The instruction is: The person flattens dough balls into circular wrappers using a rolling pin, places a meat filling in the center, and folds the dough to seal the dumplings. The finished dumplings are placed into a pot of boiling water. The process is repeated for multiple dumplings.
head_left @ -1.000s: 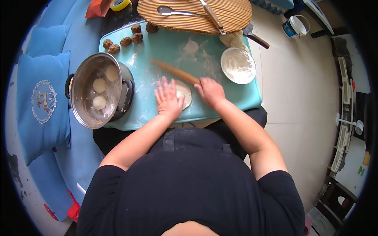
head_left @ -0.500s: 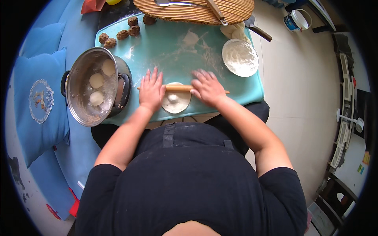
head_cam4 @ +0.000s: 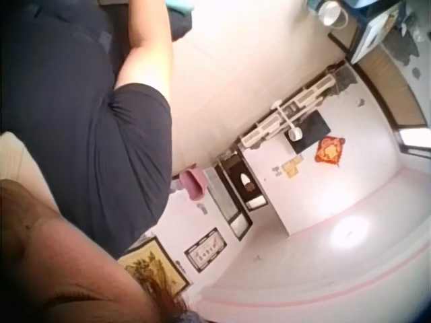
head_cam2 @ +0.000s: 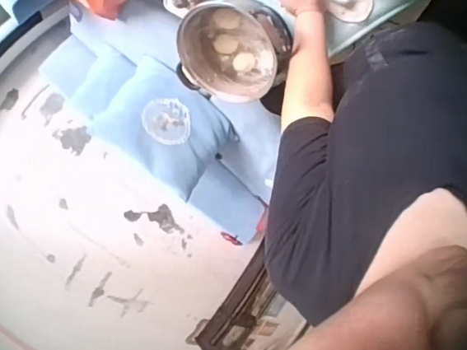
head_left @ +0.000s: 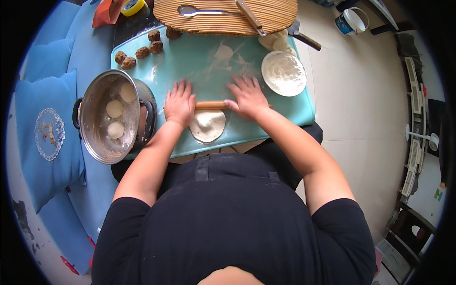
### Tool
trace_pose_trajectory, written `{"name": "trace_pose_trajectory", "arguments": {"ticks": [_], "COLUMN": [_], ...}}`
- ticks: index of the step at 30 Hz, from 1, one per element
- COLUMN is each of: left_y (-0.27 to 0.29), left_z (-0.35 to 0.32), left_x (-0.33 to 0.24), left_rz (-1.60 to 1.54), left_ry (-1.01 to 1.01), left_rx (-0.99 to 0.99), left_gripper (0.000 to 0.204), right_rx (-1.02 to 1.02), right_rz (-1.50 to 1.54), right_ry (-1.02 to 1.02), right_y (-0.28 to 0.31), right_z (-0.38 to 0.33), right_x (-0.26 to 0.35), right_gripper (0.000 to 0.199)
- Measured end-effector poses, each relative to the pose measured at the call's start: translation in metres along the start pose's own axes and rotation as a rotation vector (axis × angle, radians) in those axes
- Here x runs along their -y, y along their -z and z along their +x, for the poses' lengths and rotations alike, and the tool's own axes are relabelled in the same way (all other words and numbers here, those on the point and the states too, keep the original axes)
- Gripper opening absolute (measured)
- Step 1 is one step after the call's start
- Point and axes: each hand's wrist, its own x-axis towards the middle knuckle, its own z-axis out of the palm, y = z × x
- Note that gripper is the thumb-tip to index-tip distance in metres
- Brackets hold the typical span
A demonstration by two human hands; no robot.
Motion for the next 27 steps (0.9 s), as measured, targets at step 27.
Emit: {"name": "trace_pose_trajectory", "arguments": {"ticks": [27], "left_y": [0.041], "left_z": [-0.053], "left_x": [-0.048], "left_rz": [-0.290], "left_ry": [0.016], "left_rx": [-0.183], "left_gripper": [0.051], "right_rx": [-0.023], "right_rz": [0.336], "right_ry": [-0.076], "right_y": [0.023], "right_z": [-0.039], "right_x": [0.004], "right_gripper": [0.033]}}
